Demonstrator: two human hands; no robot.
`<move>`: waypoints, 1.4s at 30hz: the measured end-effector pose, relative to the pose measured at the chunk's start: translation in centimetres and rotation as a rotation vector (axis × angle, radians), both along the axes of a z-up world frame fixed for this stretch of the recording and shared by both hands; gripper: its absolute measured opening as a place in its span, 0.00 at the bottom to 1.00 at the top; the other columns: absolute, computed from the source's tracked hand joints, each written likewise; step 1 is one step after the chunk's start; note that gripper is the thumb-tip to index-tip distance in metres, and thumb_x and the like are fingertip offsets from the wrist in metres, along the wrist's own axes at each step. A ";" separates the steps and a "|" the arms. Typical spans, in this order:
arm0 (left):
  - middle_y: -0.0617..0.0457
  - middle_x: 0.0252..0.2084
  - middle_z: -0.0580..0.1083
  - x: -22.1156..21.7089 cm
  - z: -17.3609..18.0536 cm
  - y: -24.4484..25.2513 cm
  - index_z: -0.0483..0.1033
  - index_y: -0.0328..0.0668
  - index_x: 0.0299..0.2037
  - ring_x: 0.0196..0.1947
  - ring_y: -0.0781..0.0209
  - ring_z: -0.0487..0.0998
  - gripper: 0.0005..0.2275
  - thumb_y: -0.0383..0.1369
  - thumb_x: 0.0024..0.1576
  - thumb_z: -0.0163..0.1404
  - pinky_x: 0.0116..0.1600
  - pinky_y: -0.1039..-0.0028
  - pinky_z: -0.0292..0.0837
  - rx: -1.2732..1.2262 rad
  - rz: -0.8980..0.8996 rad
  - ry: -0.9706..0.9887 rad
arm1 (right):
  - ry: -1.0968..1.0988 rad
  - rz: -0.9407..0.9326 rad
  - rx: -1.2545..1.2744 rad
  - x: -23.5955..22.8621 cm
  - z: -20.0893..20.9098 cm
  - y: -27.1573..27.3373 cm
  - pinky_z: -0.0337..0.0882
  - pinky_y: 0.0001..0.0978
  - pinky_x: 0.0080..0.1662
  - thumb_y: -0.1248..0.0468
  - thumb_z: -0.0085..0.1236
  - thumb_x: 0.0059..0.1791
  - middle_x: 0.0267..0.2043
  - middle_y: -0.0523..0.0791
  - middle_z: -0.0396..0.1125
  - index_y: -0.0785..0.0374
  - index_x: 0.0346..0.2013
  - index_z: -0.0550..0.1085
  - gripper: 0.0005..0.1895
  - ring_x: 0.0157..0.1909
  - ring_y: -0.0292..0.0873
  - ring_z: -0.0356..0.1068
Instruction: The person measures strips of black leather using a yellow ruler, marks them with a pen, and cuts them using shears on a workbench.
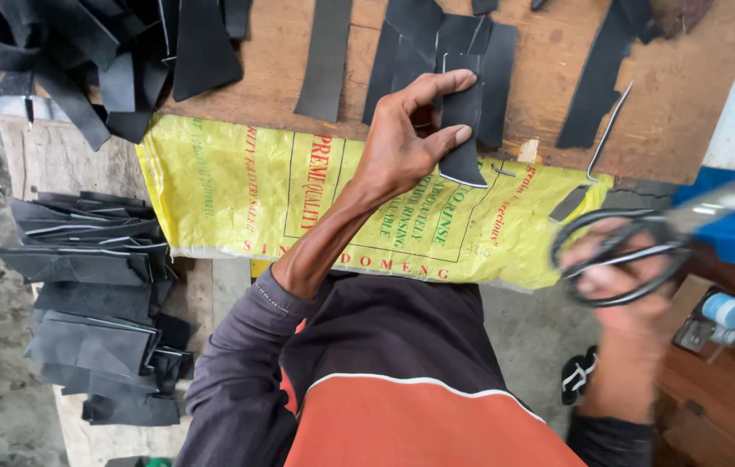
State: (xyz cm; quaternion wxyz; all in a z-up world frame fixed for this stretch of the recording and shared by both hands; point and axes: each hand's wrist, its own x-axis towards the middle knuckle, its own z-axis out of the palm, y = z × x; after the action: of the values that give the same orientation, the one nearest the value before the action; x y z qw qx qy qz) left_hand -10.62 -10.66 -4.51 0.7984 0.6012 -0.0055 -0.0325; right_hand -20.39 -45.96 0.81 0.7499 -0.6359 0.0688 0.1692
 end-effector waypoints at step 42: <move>0.55 0.52 0.75 -1.6 -0.1 0.1 0.73 0.34 0.62 0.40 0.73 0.78 0.24 0.15 0.55 0.58 0.47 0.81 0.81 -0.003 0.037 0.020 | 0.072 0.320 -0.580 -1.3 -3.8 15.2 0.67 0.29 0.26 0.65 0.47 0.49 0.17 0.43 0.63 0.67 0.30 0.68 0.07 0.18 0.36 0.66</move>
State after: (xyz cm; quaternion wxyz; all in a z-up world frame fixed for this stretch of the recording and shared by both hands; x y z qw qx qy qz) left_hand -12.19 -10.53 -4.64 0.7999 0.5995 0.0136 -0.0240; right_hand -21.64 -30.79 -3.00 0.4985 -0.8193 0.0398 0.2805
